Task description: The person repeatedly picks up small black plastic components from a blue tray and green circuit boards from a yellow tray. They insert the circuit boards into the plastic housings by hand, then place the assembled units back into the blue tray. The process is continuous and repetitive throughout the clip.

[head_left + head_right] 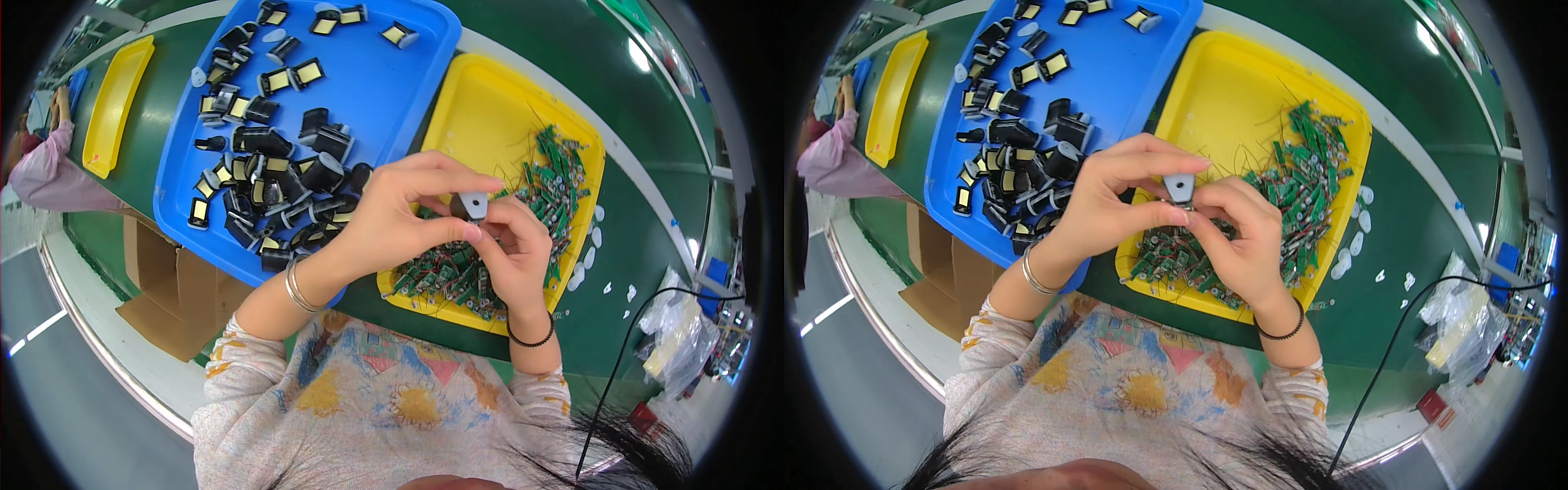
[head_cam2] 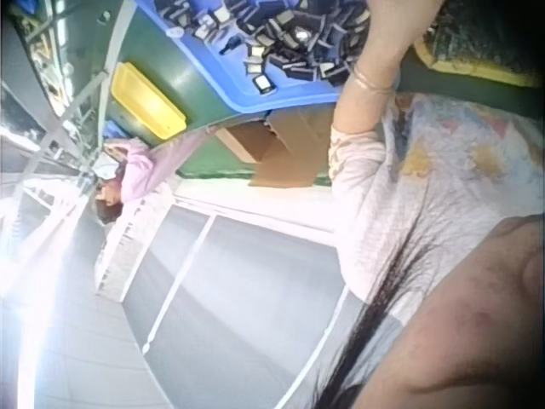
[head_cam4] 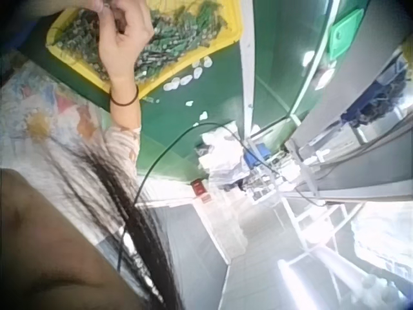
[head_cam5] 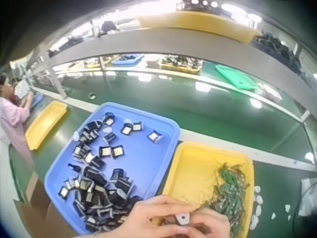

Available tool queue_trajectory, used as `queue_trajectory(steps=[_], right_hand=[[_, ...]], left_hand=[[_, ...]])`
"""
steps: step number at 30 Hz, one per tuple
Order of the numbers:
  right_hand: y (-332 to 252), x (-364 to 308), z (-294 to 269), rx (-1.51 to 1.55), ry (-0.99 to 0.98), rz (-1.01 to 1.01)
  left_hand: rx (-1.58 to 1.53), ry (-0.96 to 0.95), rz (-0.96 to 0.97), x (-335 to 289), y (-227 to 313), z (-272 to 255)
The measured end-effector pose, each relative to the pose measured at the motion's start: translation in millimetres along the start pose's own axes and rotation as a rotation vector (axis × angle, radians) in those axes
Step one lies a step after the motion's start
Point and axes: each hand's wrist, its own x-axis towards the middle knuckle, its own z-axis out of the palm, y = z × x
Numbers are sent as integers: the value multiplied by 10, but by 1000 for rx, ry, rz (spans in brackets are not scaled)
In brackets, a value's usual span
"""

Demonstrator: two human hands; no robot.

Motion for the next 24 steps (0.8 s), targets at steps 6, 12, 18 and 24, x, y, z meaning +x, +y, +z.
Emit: queue_trajectory(steps=[6, 12, 18, 24], right_hand=[[134, 737, -257, -755, 54, -186], [996, 1994, -1110, -1409, 75, -152], [1018, 2080, -1051, -1345, 78, -181], [383, 1179, -559, -881, -98, -383]], left_hand=[[998, 235, 201, 72, -65, -353], [1498, 583, -306, 116, -403, -887], [1617, 585, -122, 100, -587, -1055], [1192, 562, 152, 198, -299, -744]])
